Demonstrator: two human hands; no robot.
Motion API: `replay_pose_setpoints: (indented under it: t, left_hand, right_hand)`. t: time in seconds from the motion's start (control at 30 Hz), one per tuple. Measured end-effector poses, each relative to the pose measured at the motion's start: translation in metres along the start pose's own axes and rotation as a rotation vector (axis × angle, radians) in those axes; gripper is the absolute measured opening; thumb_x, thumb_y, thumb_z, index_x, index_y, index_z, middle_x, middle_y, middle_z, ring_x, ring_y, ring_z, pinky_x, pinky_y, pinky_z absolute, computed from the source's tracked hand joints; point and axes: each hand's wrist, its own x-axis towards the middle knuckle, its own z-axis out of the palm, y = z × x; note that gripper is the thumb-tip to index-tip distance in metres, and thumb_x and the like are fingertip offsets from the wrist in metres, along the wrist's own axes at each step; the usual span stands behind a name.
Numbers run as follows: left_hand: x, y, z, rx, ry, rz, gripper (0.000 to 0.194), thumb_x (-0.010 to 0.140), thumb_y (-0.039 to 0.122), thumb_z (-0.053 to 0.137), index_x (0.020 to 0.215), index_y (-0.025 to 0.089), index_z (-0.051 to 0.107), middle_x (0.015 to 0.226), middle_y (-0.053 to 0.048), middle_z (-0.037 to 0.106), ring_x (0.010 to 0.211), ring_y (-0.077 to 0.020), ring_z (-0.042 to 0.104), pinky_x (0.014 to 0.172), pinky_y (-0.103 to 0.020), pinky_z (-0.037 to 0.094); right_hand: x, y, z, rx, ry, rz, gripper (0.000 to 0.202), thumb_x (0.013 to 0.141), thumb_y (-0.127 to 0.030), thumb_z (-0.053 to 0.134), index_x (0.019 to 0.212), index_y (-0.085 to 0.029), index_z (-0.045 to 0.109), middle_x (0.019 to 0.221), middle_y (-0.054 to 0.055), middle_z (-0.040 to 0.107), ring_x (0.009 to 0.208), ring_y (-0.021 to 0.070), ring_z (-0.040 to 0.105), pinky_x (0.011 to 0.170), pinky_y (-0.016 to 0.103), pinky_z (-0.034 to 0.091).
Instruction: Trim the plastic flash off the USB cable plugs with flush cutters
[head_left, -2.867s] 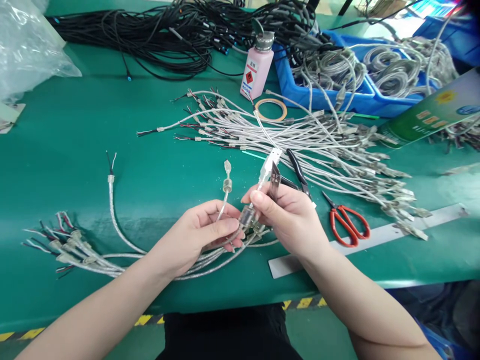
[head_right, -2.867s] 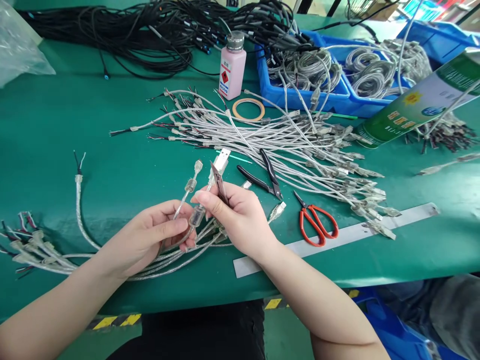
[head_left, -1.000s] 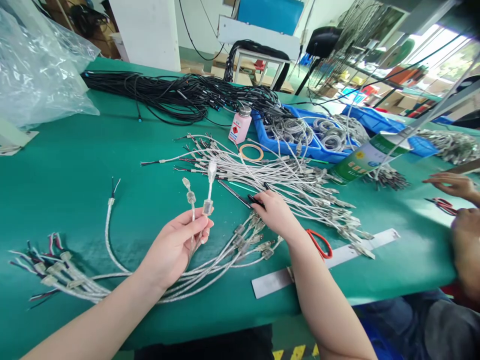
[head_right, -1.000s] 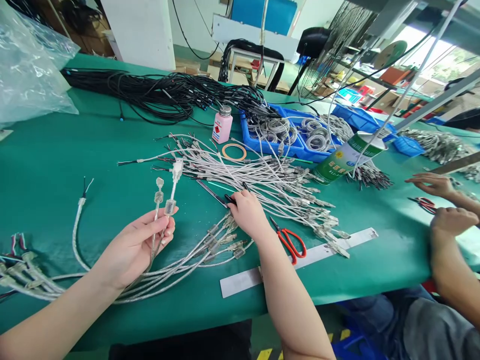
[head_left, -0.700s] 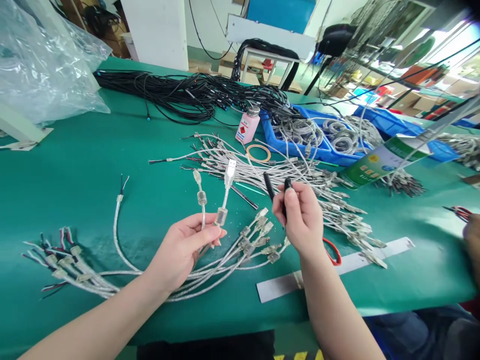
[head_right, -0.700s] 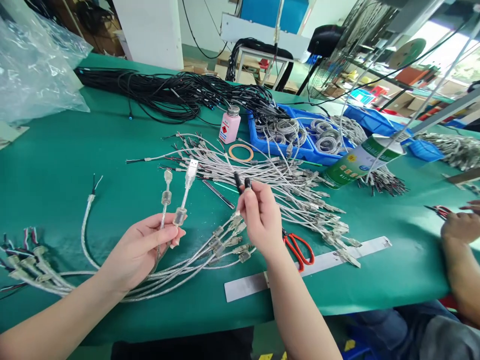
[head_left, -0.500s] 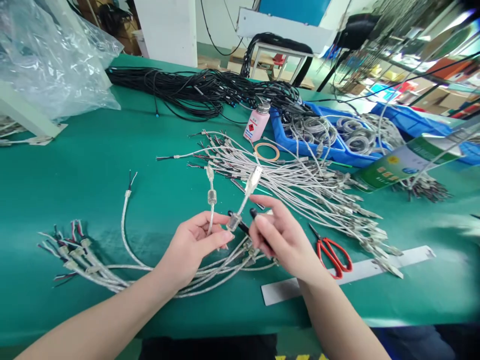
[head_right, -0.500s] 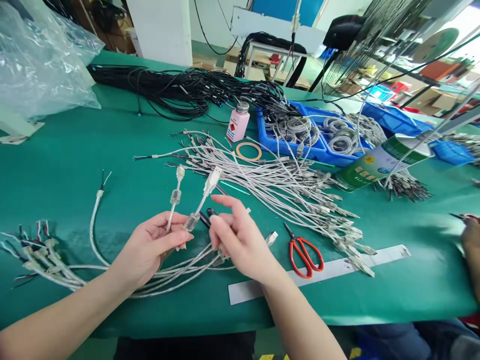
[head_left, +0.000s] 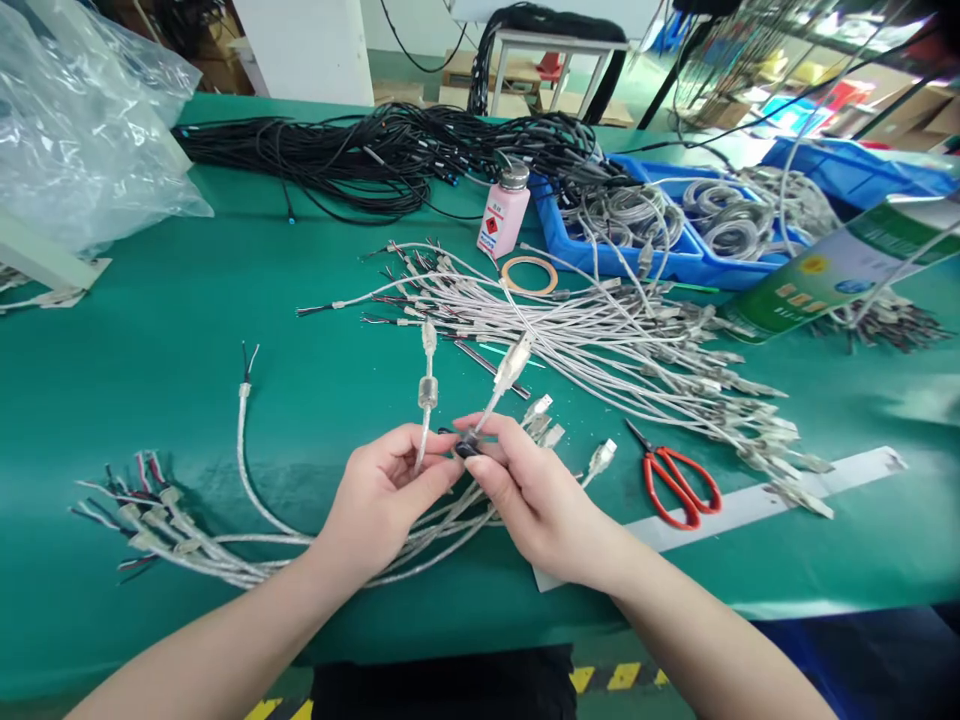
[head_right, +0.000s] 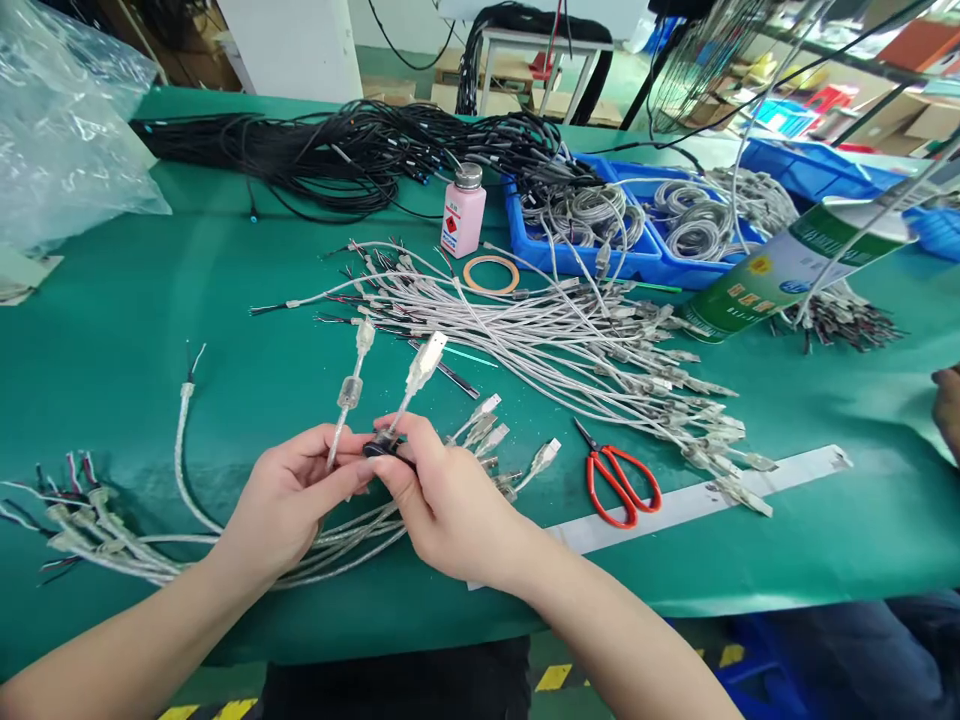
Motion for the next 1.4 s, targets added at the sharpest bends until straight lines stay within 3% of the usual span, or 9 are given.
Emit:
replay_pose_setpoints:
  t: [0.13, 0.3, 0.37, 0.63, 0.83, 1.03, 1.13, 1.23, 1.4]
  left_hand:
    - [-0.002, -0.001, 0.000, 0.060, -0.038, -0.027, 0.016, 0.073, 0.026, 0.083, 0.084, 0.017, 0.076, 0.074, -0.003, 0.071, 0.065, -0.0125, 0.059, 0.061, -0.021, 0.049]
    - [0.000, 0.000, -0.001, 0.063, -0.003, -0.010, 0.016, 0.073, 0.023, 0.083, 0.086, 0.018, 0.075, 0.072, -0.002, 0.070, 0.068, -0.0135, 0.061, 0.065, -0.022, 0.049]
    - [0.000, 0.001, 0.001, 0.086, 0.000, -0.006, 0.016, 0.069, 0.020, 0.084, 0.081, 0.017, 0.074, 0.071, -0.002, 0.070, 0.069, -0.0142, 0.061, 0.067, -0.023, 0.049]
    - [-0.004, 0.000, 0.001, 0.075, -0.076, -0.084, 0.019, 0.074, 0.027, 0.082, 0.090, 0.017, 0.077, 0.078, -0.004, 0.071, 0.069, -0.0140, 0.061, 0.064, -0.022, 0.050]
    - [0.000, 0.001, -0.001, 0.053, -0.047, -0.043, 0.021, 0.074, 0.028, 0.083, 0.090, 0.019, 0.074, 0.065, 0.001, 0.065, 0.062, -0.0118, 0.060, 0.065, -0.021, 0.050]
    - [0.000, 0.006, 0.002, 0.024, -0.102, -0.154, 0.023, 0.070, 0.030, 0.084, 0.086, 0.015, 0.075, 0.070, -0.005, 0.071, 0.061, -0.0140, 0.059, 0.059, -0.024, 0.048]
    - [0.001, 0.009, 0.003, -0.028, -0.083, -0.163, 0.024, 0.070, 0.031, 0.084, 0.085, 0.015, 0.073, 0.068, -0.004, 0.070, 0.059, -0.0117, 0.056, 0.058, -0.022, 0.046]
    - [0.003, 0.010, 0.003, -0.062, -0.082, -0.147, 0.023, 0.071, 0.029, 0.084, 0.085, 0.015, 0.072, 0.067, -0.002, 0.068, 0.060, -0.0111, 0.057, 0.059, -0.020, 0.046]
    - [0.004, 0.007, 0.000, -0.005, -0.062, -0.071, 0.022, 0.071, 0.029, 0.085, 0.083, 0.016, 0.073, 0.068, -0.001, 0.065, 0.058, -0.0104, 0.055, 0.056, -0.021, 0.045]
  right_hand:
    - [0.003, 0.003, -0.005, -0.060, 0.123, -0.012, 0.024, 0.104, -0.032, 0.036, 0.104, -0.016, 0.055, 0.078, 0.003, 0.060, 0.063, 0.0129, 0.051, 0.059, 0.026, 0.038]
    - [0.004, 0.000, -0.011, 0.075, -0.063, -0.001, 0.035, 0.105, -0.033, 0.035, 0.136, -0.016, 0.038, 0.075, -0.002, 0.057, 0.058, 0.0111, 0.047, 0.057, 0.023, 0.039]
    - [0.003, -0.001, -0.009, 0.032, -0.084, -0.009, 0.032, 0.104, -0.031, 0.038, 0.131, -0.014, 0.038, 0.078, -0.001, 0.059, 0.060, 0.0116, 0.049, 0.060, 0.024, 0.040]
    - [0.005, 0.002, -0.010, -0.083, 0.125, -0.017, 0.026, 0.104, -0.034, 0.035, 0.093, -0.018, 0.053, 0.074, 0.002, 0.056, 0.062, 0.0130, 0.050, 0.058, 0.025, 0.037]
    - [0.003, -0.003, -0.013, 0.104, -0.131, 0.003, 0.037, 0.104, -0.031, 0.039, 0.137, -0.014, 0.036, 0.074, -0.002, 0.060, 0.058, 0.0113, 0.050, 0.057, 0.023, 0.039]
    - [0.009, 0.005, -0.014, -0.010, 0.080, 0.022, 0.031, 0.104, -0.035, 0.037, 0.088, -0.016, 0.057, 0.070, 0.000, 0.052, 0.062, 0.0111, 0.046, 0.059, 0.024, 0.036]
    - [0.010, 0.009, -0.016, 0.211, 0.009, 0.054, 0.036, 0.105, -0.041, 0.037, 0.106, -0.014, 0.061, 0.068, -0.002, 0.048, 0.060, 0.0097, 0.043, 0.057, 0.023, 0.036]
    - [0.008, 0.006, -0.015, 0.297, -0.133, 0.040, 0.044, 0.106, -0.038, 0.034, 0.143, -0.014, 0.039, 0.073, -0.002, 0.053, 0.061, 0.0101, 0.047, 0.057, 0.023, 0.039]
    - [0.003, 0.003, -0.008, 0.027, -0.145, -0.004, 0.034, 0.104, -0.032, 0.038, 0.133, -0.015, 0.036, 0.082, 0.002, 0.067, 0.060, 0.0133, 0.053, 0.059, 0.026, 0.041]
